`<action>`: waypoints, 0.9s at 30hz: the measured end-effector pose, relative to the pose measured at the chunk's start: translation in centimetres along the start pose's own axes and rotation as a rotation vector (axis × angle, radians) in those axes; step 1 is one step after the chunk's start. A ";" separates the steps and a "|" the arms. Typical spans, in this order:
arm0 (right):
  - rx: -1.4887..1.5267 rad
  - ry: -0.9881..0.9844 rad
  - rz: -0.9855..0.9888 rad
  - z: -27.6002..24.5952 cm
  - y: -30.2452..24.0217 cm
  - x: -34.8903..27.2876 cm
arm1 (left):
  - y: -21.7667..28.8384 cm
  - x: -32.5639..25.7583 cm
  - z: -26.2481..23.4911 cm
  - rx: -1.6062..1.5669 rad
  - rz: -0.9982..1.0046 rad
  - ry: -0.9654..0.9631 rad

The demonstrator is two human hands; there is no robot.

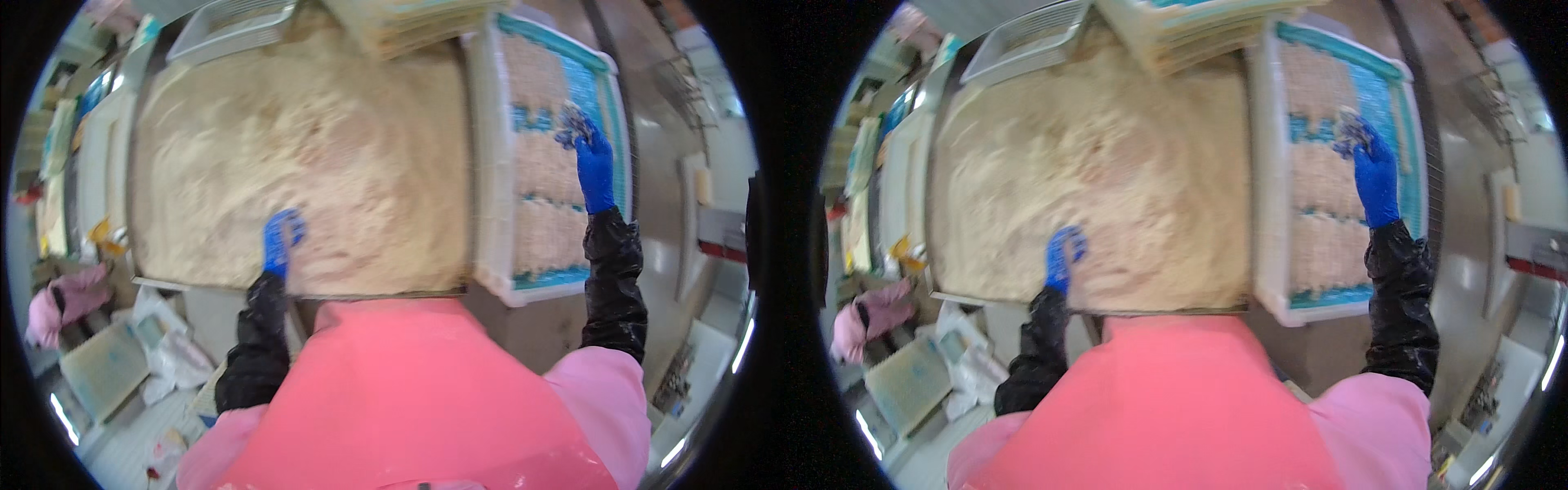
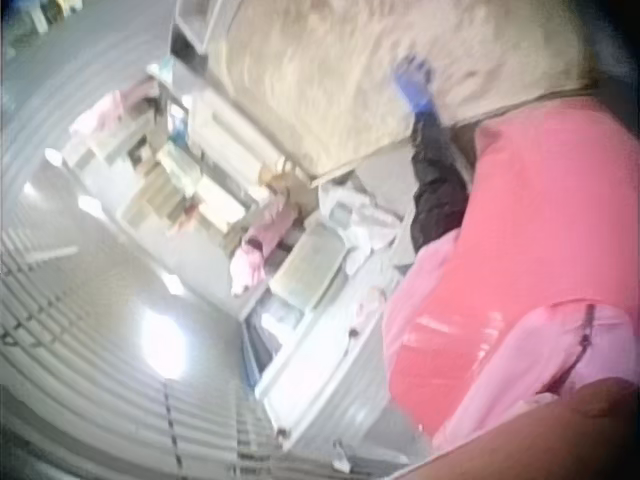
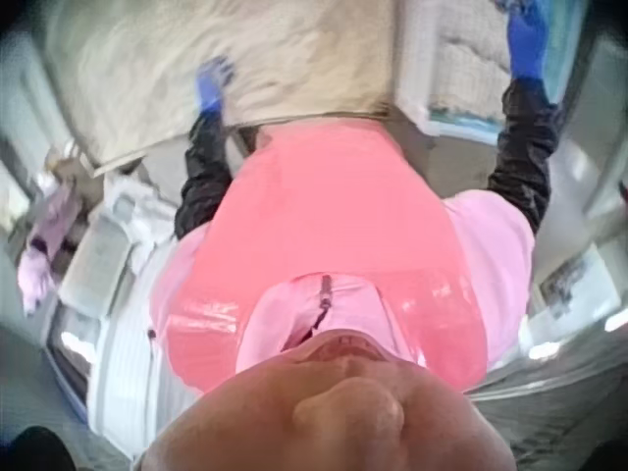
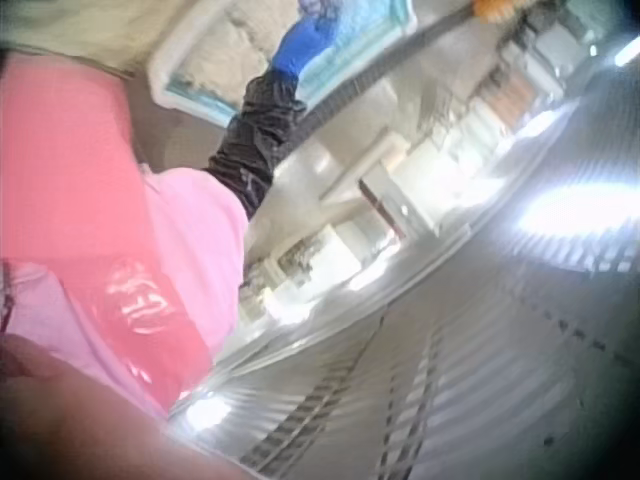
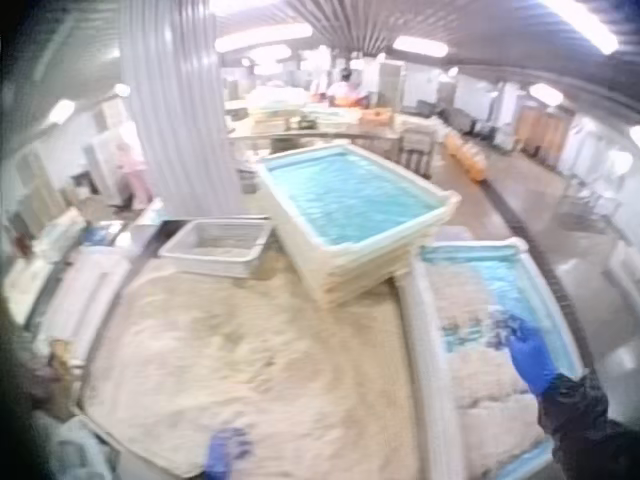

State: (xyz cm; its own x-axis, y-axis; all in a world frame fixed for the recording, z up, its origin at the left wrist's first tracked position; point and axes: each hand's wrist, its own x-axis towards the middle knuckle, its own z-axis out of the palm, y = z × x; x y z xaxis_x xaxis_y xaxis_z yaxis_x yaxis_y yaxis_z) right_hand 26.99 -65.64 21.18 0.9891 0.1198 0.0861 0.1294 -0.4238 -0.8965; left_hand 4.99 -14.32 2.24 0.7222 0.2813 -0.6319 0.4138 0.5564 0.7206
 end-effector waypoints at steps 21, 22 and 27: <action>-0.634 -0.337 -0.550 46.3 0.4 -0.8 | 0.6 1.8 -8.7 0.042 -0.186 -0.282; -0.702 -0.429 -0.551 45.7 -1.2 0.0 | 0.8 1.9 -8.9 0.056 -0.182 -0.297; -0.317 -0.320 -0.387 44.3 0.5 0.0 | 1.5 2.0 -9.0 0.005 -0.263 -0.339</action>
State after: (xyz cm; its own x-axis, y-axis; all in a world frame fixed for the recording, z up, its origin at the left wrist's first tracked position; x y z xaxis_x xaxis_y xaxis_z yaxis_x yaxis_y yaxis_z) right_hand 23.88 -26.08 1.46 0.8017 0.5628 0.2012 0.5396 -0.5367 -0.6487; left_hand 2.05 -5.90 -0.46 0.7328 -0.1429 -0.6653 0.6102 0.5706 0.5496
